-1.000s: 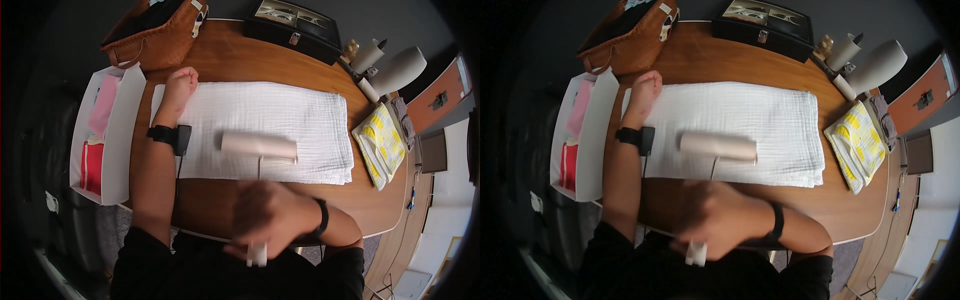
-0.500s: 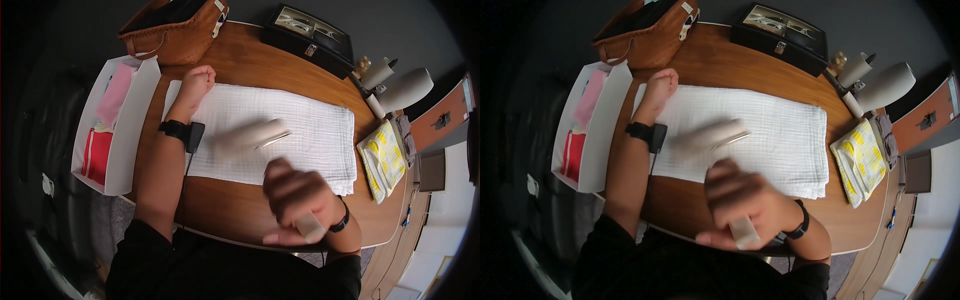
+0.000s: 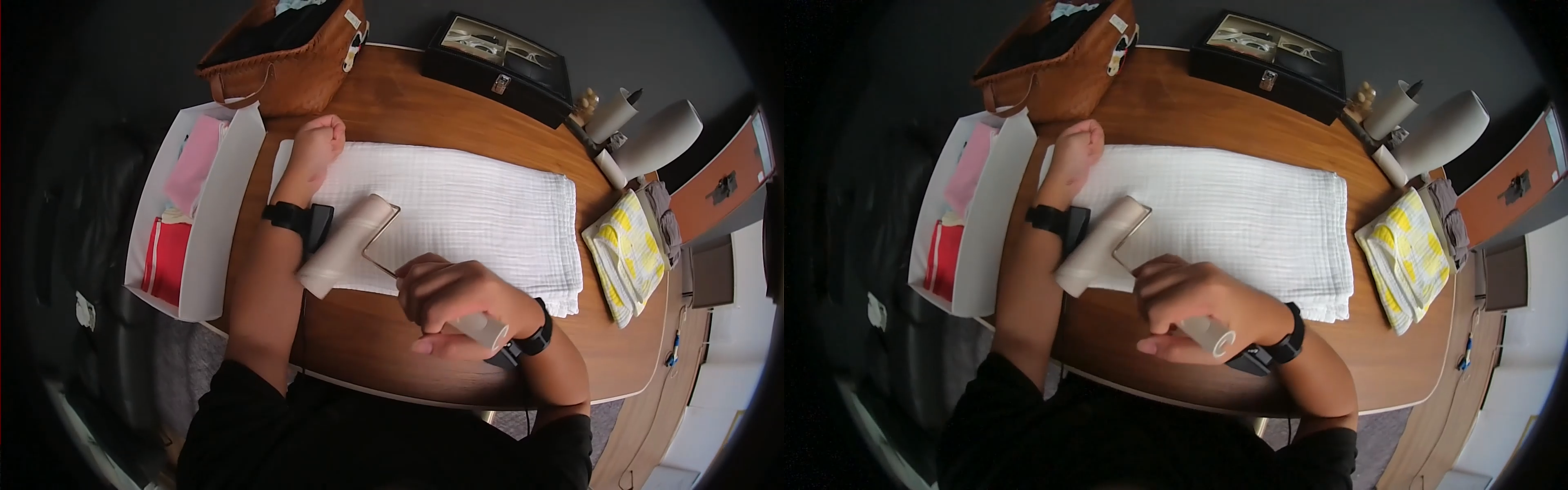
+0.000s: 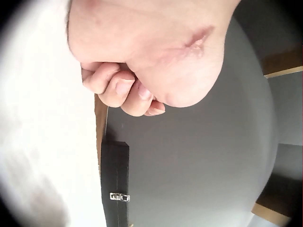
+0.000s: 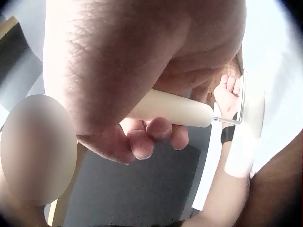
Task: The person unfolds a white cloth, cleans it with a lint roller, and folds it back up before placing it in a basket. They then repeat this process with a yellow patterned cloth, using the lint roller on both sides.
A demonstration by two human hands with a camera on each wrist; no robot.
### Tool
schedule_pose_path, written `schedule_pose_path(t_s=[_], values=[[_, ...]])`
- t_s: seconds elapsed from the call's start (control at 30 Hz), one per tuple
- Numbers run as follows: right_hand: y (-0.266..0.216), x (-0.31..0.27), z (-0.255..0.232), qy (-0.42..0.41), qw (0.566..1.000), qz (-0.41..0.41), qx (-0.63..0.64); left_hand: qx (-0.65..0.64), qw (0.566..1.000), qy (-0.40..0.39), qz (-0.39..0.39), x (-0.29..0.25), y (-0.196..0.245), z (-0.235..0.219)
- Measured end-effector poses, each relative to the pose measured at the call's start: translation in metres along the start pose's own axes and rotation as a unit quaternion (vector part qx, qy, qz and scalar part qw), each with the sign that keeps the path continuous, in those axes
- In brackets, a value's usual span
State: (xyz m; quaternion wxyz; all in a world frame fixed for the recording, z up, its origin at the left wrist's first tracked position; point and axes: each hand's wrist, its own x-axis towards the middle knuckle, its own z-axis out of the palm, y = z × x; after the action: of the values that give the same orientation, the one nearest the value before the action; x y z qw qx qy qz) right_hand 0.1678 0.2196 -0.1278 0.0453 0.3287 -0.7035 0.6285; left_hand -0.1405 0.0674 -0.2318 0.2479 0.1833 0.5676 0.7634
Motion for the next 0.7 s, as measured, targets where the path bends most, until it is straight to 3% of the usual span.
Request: schedule_pose_path(t_s=[0.1,0.2,0.27,0.37,0.47,0.6,0.67,0.7], values=[[-0.009,-0.001,-0.015,-0.002,0.999,-0.005,0.033,0.006,1.000,0.009,-0.001,-0.001,0.000,0.000],[-0.028,-0.010,-0.046,-0.062,0.994,0.043,0.079,0.008,1.000,0.007,0.004,-0.002,0.000,0.001],[-0.036,-0.016,-0.058,-0.057,0.992,0.015,0.114,0.008,1.000,0.007,-0.003,-0.004,0.002,0.003],[-0.052,-0.024,-0.079,-0.083,0.988,0.050,0.119,0.020,1.000,-0.005,-0.009,-0.005,0.005,0.002],[-0.060,-0.019,-0.083,-0.097,0.987,0.034,0.123,0.027,0.999,-0.015,-0.012,-0.003,0.005,-0.001],[-0.058,-0.015,-0.061,0.091,0.993,-0.050,0.057,0.013,1.000,-0.016,-0.018,-0.003,0.005,-0.001],[-0.051,-0.017,-0.037,0.263,0.962,-0.060,-0.045,0.008,1.000,-0.014,-0.019,-0.003,0.007,0.000],[-0.040,-0.016,-0.038,0.278,0.955,-0.069,-0.071,0.006,1.000,-0.014,-0.019,-0.003,0.006,0.000]])
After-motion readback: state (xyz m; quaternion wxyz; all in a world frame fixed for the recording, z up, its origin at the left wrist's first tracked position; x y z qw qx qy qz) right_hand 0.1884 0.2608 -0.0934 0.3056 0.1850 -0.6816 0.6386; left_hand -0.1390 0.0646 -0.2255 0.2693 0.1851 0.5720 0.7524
